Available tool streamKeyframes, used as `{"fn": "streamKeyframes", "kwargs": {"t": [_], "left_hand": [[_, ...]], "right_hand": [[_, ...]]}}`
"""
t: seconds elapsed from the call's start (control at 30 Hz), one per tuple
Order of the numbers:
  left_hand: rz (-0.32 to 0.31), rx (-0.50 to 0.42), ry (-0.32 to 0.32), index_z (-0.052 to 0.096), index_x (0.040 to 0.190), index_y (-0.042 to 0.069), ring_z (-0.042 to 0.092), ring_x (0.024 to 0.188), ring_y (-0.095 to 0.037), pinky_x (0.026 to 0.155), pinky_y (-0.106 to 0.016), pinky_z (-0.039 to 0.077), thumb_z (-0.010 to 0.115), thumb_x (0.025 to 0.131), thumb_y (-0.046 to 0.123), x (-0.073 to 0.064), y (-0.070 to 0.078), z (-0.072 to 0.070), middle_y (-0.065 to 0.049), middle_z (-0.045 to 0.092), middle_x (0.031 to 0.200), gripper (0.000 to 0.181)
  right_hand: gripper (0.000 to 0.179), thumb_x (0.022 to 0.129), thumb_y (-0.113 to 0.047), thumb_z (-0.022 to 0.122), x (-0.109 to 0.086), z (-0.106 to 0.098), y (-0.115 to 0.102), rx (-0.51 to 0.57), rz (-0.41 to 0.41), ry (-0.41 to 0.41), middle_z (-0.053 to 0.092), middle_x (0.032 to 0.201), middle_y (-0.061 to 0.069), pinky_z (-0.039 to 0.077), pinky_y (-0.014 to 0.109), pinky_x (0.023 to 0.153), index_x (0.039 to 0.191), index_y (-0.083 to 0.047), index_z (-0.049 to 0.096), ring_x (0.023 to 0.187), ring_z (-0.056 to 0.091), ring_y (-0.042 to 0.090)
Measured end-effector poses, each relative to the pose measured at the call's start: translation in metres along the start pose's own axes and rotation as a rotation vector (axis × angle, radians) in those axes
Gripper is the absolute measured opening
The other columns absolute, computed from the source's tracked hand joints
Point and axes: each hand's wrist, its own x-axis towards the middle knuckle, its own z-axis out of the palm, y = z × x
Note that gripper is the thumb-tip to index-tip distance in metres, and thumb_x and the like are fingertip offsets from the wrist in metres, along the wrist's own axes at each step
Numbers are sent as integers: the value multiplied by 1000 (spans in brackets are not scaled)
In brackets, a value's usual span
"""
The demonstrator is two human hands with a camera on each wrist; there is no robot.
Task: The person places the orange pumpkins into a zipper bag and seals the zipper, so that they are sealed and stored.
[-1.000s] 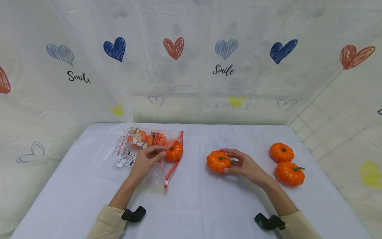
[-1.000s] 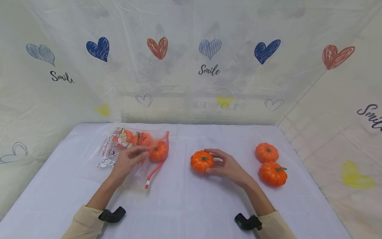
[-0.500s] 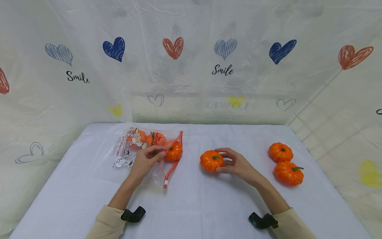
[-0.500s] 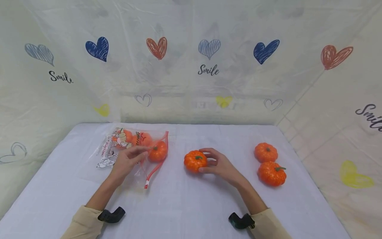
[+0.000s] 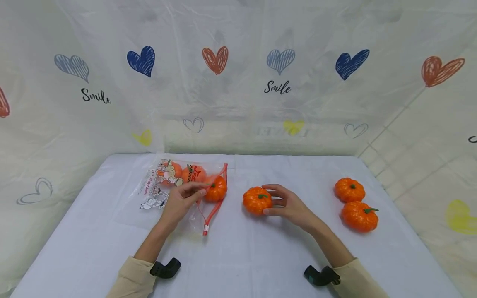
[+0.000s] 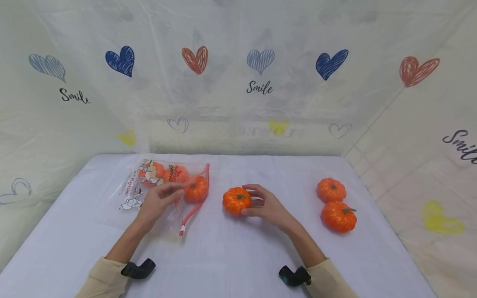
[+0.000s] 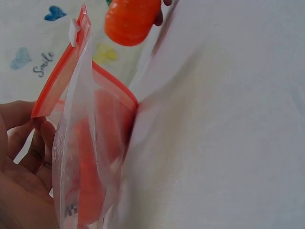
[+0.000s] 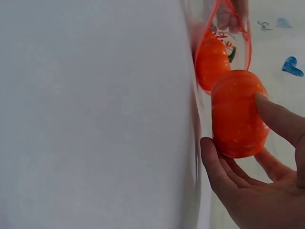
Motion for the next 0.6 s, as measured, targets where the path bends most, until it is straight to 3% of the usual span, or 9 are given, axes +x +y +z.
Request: {"fn": "streamKeyframes", "kwargs": {"t": [0.6], "left_hand": [[-3,5,3,75,123,12,64,102,-16,86,-15,56,73,99,24,0,0,0,-11,72,123,27]], "right_hand": [[67,90,-24,83,10,17,-7,-12,-33,-49,56,153,14,54,47,109,149,-20,53,129,63,32]]}}
